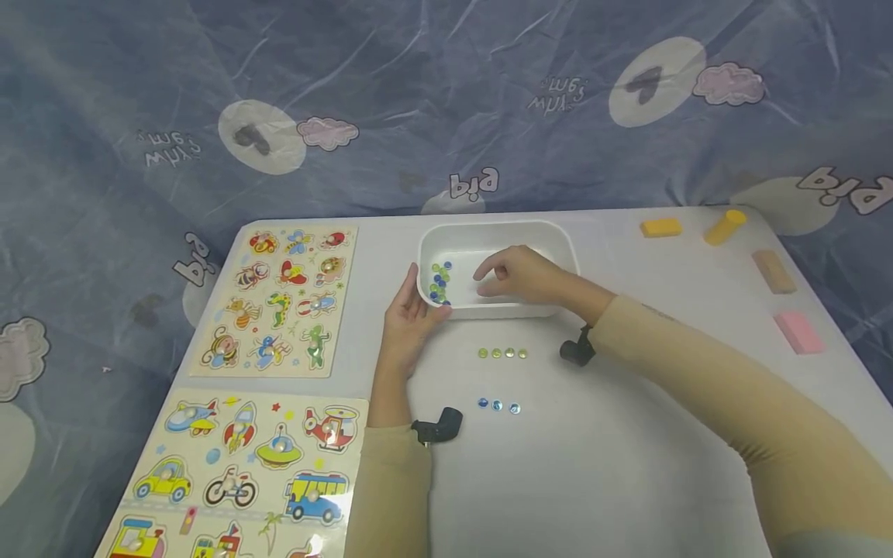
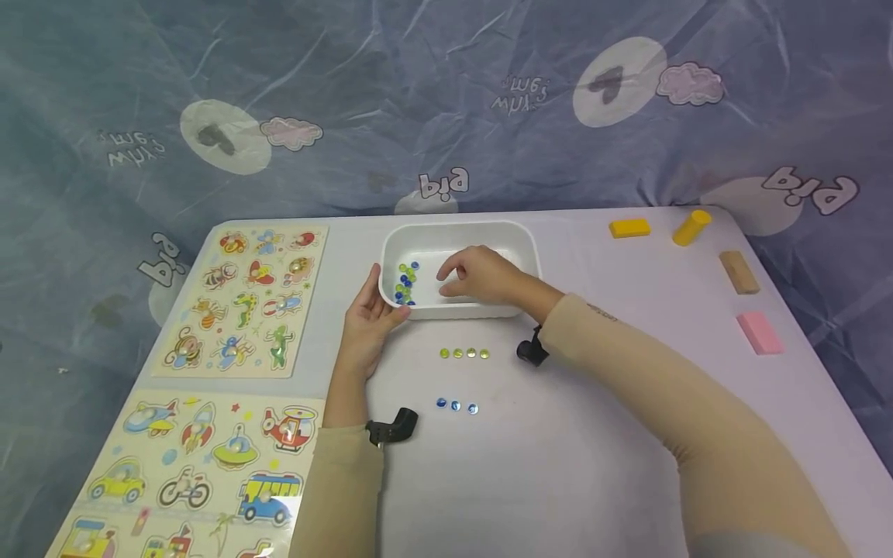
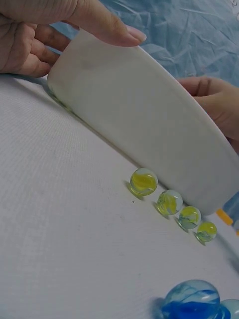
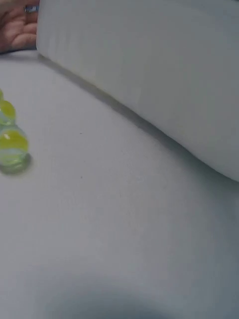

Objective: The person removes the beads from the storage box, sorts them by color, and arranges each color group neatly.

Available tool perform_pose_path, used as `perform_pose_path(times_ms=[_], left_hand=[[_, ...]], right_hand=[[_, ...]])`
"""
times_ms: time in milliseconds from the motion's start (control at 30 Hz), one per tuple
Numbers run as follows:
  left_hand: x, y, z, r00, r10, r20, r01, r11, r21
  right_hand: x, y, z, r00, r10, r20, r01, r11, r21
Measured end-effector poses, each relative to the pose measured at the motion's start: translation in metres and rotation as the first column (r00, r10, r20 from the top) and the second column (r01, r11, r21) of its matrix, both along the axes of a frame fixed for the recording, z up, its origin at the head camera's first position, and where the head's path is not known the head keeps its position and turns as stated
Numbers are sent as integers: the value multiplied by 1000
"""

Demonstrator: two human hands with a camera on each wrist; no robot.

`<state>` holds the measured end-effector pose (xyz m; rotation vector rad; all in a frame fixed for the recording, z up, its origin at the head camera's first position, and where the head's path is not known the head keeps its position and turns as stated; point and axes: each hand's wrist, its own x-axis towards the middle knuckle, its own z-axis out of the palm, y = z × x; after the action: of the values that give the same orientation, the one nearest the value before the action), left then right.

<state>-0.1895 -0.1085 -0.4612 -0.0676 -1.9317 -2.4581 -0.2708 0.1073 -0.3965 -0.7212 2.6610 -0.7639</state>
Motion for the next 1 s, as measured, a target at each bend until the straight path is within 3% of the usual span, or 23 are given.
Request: perform_pose_path(times_ms=[267, 500, 800, 1000], left_hand=[[0, -1, -1, 1000, -9, -23, 10, 1000, 7], [0, -1, -1, 999, -10, -41, 11, 1000, 8], [-1, -1, -2, 999, -14, -36, 14, 1000, 5], [-1, -3, -2, 999, -22, -29, 23, 999, 22]], right_hand=[[-14, -27, -11, 985, 133, 113, -141, 987, 71], [-20, -41, -14, 967, 179, 184, -195, 978, 72], [-23, -48, -13, 966, 219, 137, -235, 965, 114], [-21, -44, 0, 976, 217, 18, -217, 972, 86]])
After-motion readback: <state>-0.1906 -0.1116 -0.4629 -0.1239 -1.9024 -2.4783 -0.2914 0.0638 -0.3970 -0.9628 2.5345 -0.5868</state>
